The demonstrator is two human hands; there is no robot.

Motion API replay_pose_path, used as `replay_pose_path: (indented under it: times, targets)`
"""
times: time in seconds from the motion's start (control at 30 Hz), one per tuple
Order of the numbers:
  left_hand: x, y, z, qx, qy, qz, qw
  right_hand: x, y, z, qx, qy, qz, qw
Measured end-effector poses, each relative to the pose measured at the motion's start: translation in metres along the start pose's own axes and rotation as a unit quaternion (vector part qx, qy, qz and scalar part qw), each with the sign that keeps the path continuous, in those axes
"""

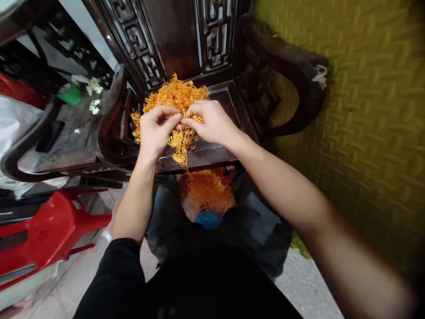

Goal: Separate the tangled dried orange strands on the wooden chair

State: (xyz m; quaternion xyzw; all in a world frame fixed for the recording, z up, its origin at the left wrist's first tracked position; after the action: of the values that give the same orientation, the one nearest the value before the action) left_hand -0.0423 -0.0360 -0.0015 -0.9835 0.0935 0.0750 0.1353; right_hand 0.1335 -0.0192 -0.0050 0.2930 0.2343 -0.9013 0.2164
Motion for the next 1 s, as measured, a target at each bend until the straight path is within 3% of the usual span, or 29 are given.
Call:
replay_pose_path:
  times: [0.1, 0.2, 0.27, 0.33, 0.4, 0.47, 0.6, 0.7, 0.83, 0.9, 1.0]
  targets:
    - [0.005, 0.001, -0.005, -0.015, -0.047, -0.027, 0.998, -0.005, -0.001, -0.003, 0.000, -0.010, -0.023, 1.000]
    - [-0.002, -0.003, -0.010, -0.008, -0.055, -0.069, 0.996, -0.018, -0.004, -0.015, 0.024, -0.042, -0.087, 0.995]
    - [-0.017, -0.005, -0.011, 0.018, -0.034, -0.140, 0.989, -0.033, -0.004, -0.029, 0.088, -0.090, -0.165, 0.978]
    - [-0.033, -0.005, -0.010, 0.034, 0.019, -0.202, 0.979, -0.048, -0.001, -0.041, 0.160, -0.177, -0.231, 0.943]
    - [-0.040, -0.004, -0.009, 0.030, 0.071, -0.188, 0.979, -0.054, 0.002, -0.046, 0.165, -0.288, -0.220, 0.917]
    - [-0.038, -0.003, -0.008, 0.034, 0.100, -0.137, 0.985, -0.050, 0.003, -0.044, 0.145, -0.375, -0.157, 0.902]
    - [-0.026, -0.005, -0.008, 0.062, 0.097, -0.094, 0.989, -0.029, 0.003, -0.026, 0.115, -0.443, -0.071, 0.886]
    - [-0.025, -0.008, -0.005, 0.072, 0.054, -0.078, 0.993, -0.019, 0.005, -0.010, 0.084, -0.440, -0.032, 0.894]
    - [-0.024, -0.011, 0.002, 0.091, -0.017, -0.077, 0.993, -0.010, 0.008, 0.012, 0.052, -0.324, 0.031, 0.944]
    - [-0.020, -0.011, 0.001, 0.094, -0.036, -0.082, 0.991, -0.007, 0.007, 0.021, 0.009, -0.242, 0.010, 0.970]
    - [-0.012, -0.008, -0.005, 0.056, -0.017, -0.040, 0.997, -0.005, 0.004, 0.028, -0.043, -0.188, -0.062, 0.979]
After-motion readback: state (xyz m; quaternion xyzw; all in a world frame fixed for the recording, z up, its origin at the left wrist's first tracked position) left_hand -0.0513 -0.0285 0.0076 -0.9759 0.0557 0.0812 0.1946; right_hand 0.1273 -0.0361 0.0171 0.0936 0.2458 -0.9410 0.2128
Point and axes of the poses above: each hand's wrist, its own y-axis away from the middle knuckle, its own x-axis out of the palm, z = x × y, the point moved 1 cm from there along -y, towards the middle knuckle, and after that the axes turned 11 degrees about z, right-handed, at the moved point
